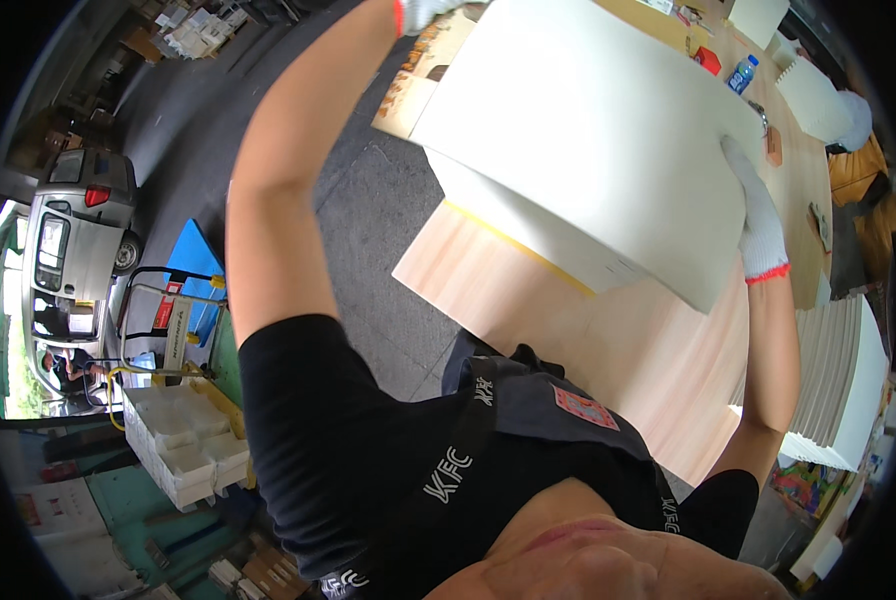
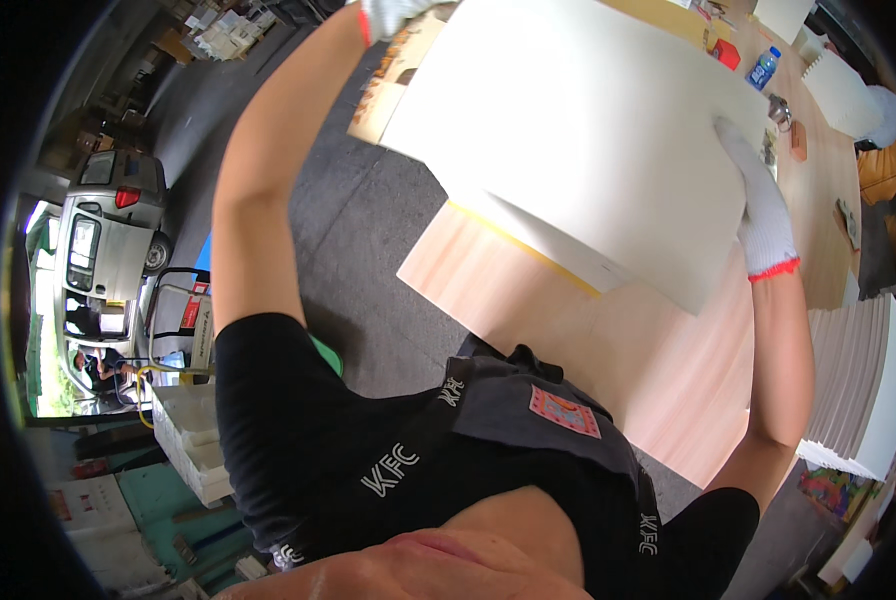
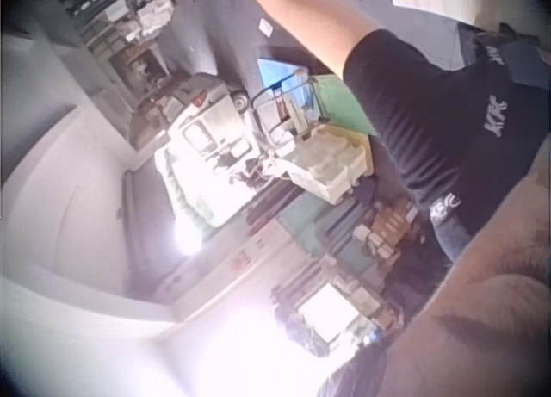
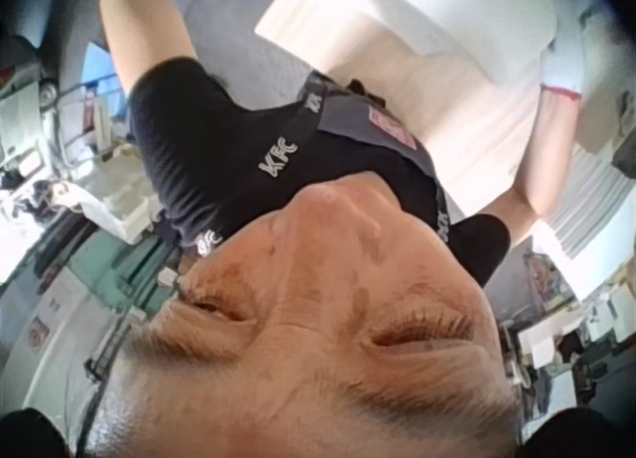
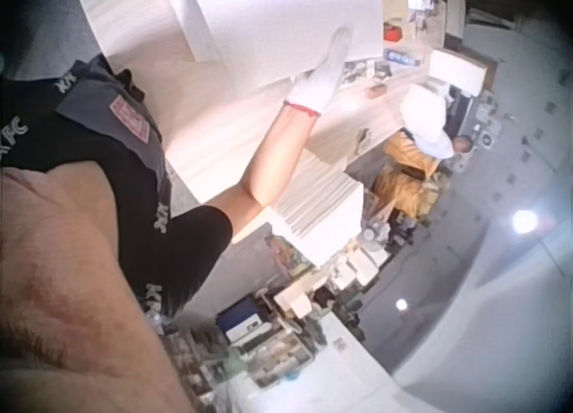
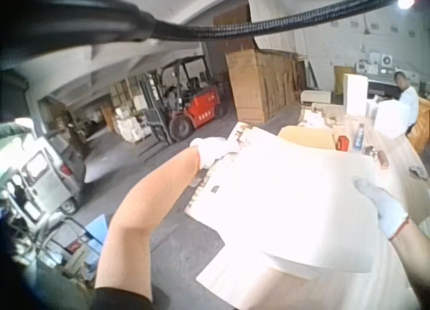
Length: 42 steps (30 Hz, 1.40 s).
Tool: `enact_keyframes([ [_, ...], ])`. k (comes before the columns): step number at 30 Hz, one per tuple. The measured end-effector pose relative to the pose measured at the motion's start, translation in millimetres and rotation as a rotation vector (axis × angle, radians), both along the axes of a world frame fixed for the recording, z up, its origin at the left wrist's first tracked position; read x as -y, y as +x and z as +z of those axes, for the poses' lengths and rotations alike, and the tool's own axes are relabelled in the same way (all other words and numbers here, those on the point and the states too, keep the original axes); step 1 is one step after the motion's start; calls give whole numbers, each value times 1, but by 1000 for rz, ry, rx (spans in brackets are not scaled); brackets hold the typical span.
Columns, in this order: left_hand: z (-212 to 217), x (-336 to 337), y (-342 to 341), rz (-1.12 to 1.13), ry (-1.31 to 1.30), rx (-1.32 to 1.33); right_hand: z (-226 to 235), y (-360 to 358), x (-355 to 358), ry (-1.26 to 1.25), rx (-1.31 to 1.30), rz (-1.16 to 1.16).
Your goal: The person picks up white boards from a stack, wipes their edges with a cloth, and places them onto a separate stack on a wooden table.
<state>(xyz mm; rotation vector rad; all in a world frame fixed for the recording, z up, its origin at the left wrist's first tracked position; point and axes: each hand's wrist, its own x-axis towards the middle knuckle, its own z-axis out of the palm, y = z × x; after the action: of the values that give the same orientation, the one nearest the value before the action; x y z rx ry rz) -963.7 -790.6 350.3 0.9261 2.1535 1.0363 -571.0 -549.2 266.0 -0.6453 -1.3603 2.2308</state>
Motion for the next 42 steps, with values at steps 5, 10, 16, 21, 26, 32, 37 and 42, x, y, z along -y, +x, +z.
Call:
enact_keyframes([
  [5,-85,-47,-19,77,-10,206,-37,-28,-9,82,170,-90],
  [10,-126,10,-86,40,215,608,-44,-29,-19,11,280,-34],
  [16,-114,11,-52,-121,233,399,-46,-29,-36,-13,286,-17],
  [21,-139,2,-71,-35,317,454,-35,-37,-15,20,330,-134],
  [26,-124,7,-50,-23,268,305,-52,-26,-31,53,146,-121],
  [32,-132,1,-49,-151,288,291,-50,-13,-32,21,126,-111],
  [37,-112,22,-40,-23,257,449,-38,-25,1,425,154,-302],
  [42,-113,13,-75,-54,154,-127,-40,-11,-34,475,529,-111],
])
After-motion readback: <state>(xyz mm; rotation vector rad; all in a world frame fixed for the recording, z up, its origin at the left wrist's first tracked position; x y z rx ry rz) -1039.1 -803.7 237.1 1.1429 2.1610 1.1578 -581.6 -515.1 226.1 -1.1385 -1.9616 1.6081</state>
